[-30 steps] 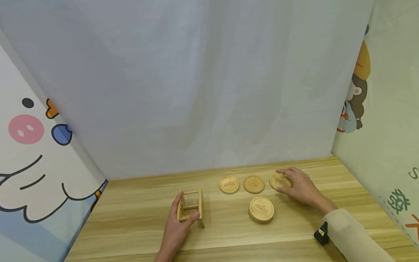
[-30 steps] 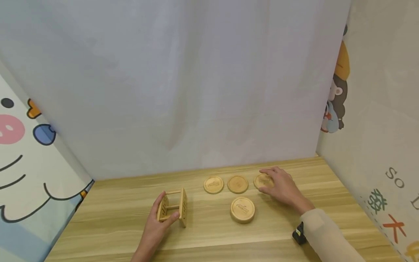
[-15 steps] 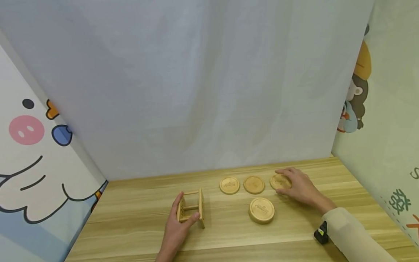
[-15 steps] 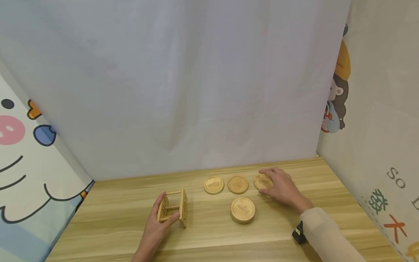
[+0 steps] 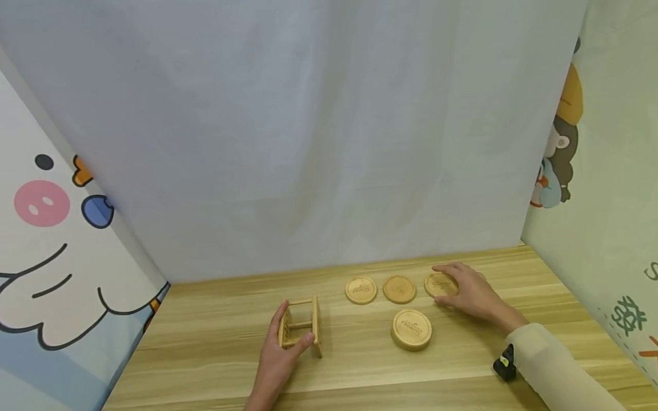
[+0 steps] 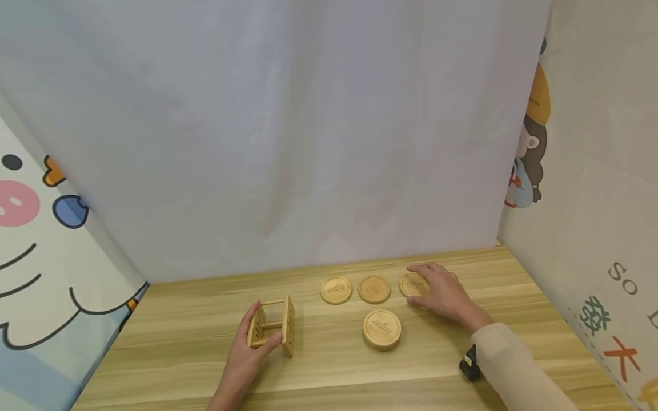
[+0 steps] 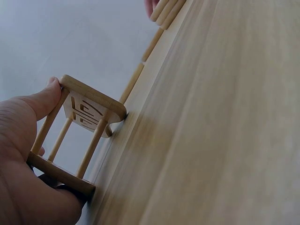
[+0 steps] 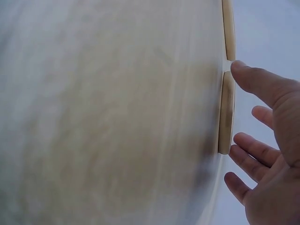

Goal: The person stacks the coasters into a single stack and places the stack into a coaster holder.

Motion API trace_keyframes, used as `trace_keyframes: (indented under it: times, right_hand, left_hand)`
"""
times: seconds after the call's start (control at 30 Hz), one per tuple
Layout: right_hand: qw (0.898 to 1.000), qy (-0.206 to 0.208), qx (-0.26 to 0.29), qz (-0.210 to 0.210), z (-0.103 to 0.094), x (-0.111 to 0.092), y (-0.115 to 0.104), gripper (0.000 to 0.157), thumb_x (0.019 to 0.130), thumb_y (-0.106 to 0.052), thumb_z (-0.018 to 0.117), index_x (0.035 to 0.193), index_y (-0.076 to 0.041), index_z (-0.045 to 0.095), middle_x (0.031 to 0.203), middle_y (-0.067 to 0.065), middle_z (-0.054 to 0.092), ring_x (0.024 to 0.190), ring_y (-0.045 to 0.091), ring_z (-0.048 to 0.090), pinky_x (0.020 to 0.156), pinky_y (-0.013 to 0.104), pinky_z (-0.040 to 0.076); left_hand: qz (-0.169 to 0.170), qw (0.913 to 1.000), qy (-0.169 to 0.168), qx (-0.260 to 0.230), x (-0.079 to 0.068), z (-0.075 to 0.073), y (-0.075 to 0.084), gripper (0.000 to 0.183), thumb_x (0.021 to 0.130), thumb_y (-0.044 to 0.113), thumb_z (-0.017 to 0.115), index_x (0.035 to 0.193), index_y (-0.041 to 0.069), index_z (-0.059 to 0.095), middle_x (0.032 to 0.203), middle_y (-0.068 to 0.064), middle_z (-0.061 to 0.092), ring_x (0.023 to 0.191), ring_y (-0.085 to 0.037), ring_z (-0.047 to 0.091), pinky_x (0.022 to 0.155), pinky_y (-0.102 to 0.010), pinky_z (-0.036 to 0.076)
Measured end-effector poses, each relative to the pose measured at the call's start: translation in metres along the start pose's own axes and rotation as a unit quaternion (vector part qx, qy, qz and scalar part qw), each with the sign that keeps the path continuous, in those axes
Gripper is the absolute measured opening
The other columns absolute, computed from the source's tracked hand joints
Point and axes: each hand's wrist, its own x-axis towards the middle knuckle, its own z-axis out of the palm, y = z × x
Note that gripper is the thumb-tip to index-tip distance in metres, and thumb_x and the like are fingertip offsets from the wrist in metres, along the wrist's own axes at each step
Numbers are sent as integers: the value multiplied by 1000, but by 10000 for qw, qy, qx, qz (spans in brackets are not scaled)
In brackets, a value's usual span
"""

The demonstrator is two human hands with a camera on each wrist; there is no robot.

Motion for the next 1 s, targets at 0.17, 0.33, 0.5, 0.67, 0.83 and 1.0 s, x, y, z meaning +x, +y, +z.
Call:
trace_keyframes:
  times: [0.17, 0.33, 0.5, 0.67, 0.83, 1.0]
  right_hand:
    - [10000, -62, 53, 49, -1, 0, -1, 73, 89, -29, 96, 150, -2, 65, 145, 30, 64, 134, 56, 59, 109, 80, 42]
    - [9998, -137, 100, 92, -1, 0, 0, 73, 90, -29, 96, 151, -2, 65, 147, 32, 62, 136, 57, 58, 109, 79, 44]
    - [9998, -140, 111, 121, -1, -1, 3, 75, 89, -28, 96, 150, -1, 64, 147, 32, 63, 136, 58, 58, 109, 76, 46]
    - [9997, -144, 119, 153, -2, -2, 5, 76, 88, -27, 97, 150, -1, 64, 146, 32, 63, 135, 58, 59, 108, 76, 47]
    - [9996, -167, 156, 150, -2, -1, 5, 76, 87, -25, 97, 151, -1, 64, 145, 33, 63, 134, 58, 59, 108, 75, 48]
    - [9996, -186, 183, 128, -4, -1, 2, 75, 88, -24, 97, 151, 0, 64, 146, 33, 63, 135, 58, 58, 109, 75, 47]
  left_hand:
    - [21, 10000, -5, 21, 0, 0, 0, 101, 95, 37, 91, 176, 26, 32, 181, -24, 26, 162, -61, 23, 119, -86, 26]
    - [5, 10000, -28, 35, 0, -1, 1, 101, 95, 37, 91, 176, 25, 32, 181, -24, 25, 162, -61, 22, 119, -87, 26]
    - [-26, 10000, -31, 45, -1, -1, 3, 102, 95, 38, 91, 176, 25, 32, 181, -24, 25, 161, -62, 23, 119, -87, 27]
    - [-22, 10000, -27, 14, -1, -1, 3, 102, 94, 37, 92, 176, 24, 32, 181, -24, 25, 162, -61, 23, 119, -86, 26]
    - [-35, 10000, -15, -43, -1, -1, 2, 103, 94, 35, 93, 176, 24, 32, 180, -24, 26, 162, -60, 23, 121, -85, 26]
    - [-49, 10000, -6, -69, -1, -1, 2, 103, 93, 35, 93, 176, 25, 32, 180, -25, 27, 162, -60, 24, 121, -84, 25]
